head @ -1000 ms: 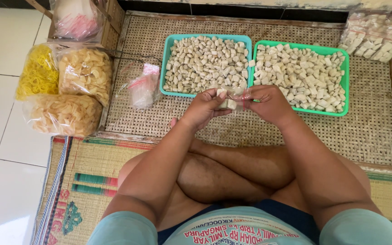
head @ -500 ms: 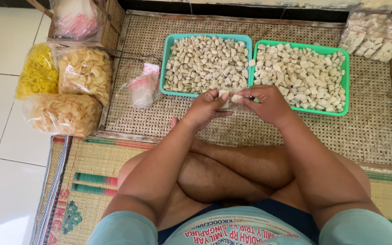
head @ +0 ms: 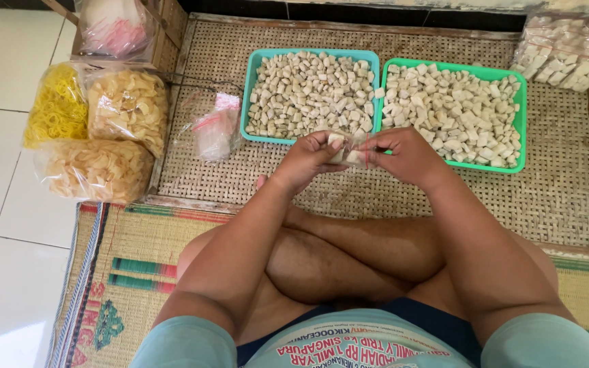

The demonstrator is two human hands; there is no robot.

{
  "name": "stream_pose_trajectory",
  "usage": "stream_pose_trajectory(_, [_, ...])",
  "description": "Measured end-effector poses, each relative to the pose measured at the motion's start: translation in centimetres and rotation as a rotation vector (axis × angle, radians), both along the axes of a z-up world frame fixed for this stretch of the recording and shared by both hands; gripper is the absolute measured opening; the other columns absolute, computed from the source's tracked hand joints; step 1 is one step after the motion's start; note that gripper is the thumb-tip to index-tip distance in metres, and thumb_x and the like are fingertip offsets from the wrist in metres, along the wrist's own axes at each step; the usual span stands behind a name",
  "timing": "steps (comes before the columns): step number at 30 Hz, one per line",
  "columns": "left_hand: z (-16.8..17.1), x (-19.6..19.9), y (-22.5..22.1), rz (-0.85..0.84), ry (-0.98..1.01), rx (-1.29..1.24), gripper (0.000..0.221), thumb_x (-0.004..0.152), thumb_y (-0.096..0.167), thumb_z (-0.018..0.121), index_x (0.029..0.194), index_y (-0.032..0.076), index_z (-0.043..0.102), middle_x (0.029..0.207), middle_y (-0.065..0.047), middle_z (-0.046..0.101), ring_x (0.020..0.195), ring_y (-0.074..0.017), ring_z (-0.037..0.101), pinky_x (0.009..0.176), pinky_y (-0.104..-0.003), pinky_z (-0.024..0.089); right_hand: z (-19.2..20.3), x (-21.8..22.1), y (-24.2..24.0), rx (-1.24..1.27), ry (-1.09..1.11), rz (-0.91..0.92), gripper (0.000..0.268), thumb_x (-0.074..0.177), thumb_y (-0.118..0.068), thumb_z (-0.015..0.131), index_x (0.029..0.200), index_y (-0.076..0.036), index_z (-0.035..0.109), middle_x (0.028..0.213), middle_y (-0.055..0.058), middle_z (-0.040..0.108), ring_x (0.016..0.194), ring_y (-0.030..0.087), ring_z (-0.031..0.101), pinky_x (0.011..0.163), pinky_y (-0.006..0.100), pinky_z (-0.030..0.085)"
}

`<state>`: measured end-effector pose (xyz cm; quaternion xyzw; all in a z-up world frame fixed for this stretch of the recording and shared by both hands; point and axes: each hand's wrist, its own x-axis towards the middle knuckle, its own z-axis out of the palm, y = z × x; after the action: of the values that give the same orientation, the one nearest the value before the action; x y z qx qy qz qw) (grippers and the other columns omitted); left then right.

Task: Packaging small white food cubes into individual plastic bags

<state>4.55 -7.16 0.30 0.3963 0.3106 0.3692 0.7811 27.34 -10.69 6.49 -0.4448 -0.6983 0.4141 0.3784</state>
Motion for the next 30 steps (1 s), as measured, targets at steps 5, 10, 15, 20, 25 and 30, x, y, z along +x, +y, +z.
stream_pose_trajectory(5, [-2.0, 0.3, 0.3, -0.012, 0.005, 0.007, 0.027, 0.100, 0.019, 0.069, 0.120, 0.000, 0.066, 0.104, -0.011, 0.076, 0.094, -0.0279, 0.077, 0.083, -0.051, 0.065, -1.5, 0.2, 0.4, 0.007, -0.039, -0.001, 0.012, 0.086, -0.005, 0.082, 0.097, -0.003, 0.080, 0.088, 0.018, 0.077, 0.081, 0.025, 0.071, 0.079, 0.040, 0.056])
stream_pose_trajectory(10, [1.2, 0.0, -0.3, 0.003, -0.012, -0.025, 0.030, 0.101, 0.020, 0.068, 0.122, -0.001, 0.064, 0.107, -0.013, 0.076, 0.095, -0.0277, 0.077, 0.084, -0.051, 0.065, -0.4, -0.4, 0.0, -0.045, 0.053, -0.084, 0.011, 0.086, -0.007, 0.085, 0.095, -0.002, 0.080, 0.082, 0.013, 0.077, 0.074, 0.015, 0.065, 0.076, 0.033, 0.054])
stream_pose_trajectory(15, [1.4, -0.2, -0.3, 0.006, -0.058, -0.054, 0.030, 0.102, 0.021, 0.065, 0.122, 0.000, 0.064, 0.106, -0.013, 0.077, 0.093, -0.0257, 0.078, 0.082, -0.046, 0.066, -0.2, -0.2, 0.1, 0.036, 0.057, 0.023, 0.009, 0.081, -0.004, 0.087, 0.087, -0.004, 0.081, 0.081, 0.013, 0.076, 0.074, 0.016, 0.069, 0.073, 0.035, 0.055])
stream_pose_trajectory(20, [0.8, -0.1, -0.1, -0.003, -0.085, -0.097, 0.032, 0.100, 0.022, 0.069, 0.122, 0.000, 0.064, 0.107, -0.013, 0.076, 0.092, -0.0271, 0.078, 0.082, -0.050, 0.066, -1.5, 0.4, 0.3, 0.003, 0.002, 0.051, 0.010, 0.082, -0.004, 0.084, 0.091, -0.004, 0.082, 0.087, 0.015, 0.078, 0.081, 0.023, 0.072, 0.078, 0.039, 0.057])
stream_pose_trajectory(25, [-0.1, -0.4, -0.3, 0.018, -0.110, -0.139, 0.029, 0.101, 0.022, 0.068, 0.121, 0.002, 0.064, 0.108, -0.012, 0.076, 0.092, -0.0281, 0.078, 0.083, -0.053, 0.065, -0.2, -0.3, 0.1, -0.001, -0.008, 0.064, 0.010, 0.084, -0.003, 0.081, 0.095, -0.003, 0.082, 0.091, 0.019, 0.078, 0.086, 0.028, 0.074, 0.081, 0.042, 0.057])
stream_pose_trajectory(30, [-0.2, -0.9, 0.1, 0.054, -0.134, -0.139, 0.028, 0.101, 0.020, 0.065, 0.122, 0.001, 0.063, 0.110, -0.015, 0.076, 0.095, -0.0300, 0.077, 0.082, -0.050, 0.066, -0.1, -0.1, 0.3, -0.042, 0.130, 0.007, 0.016, 0.088, 0.002, 0.077, 0.104, 0.001, 0.078, 0.085, 0.019, 0.076, 0.074, 0.020, 0.069, 0.073, 0.036, 0.058])
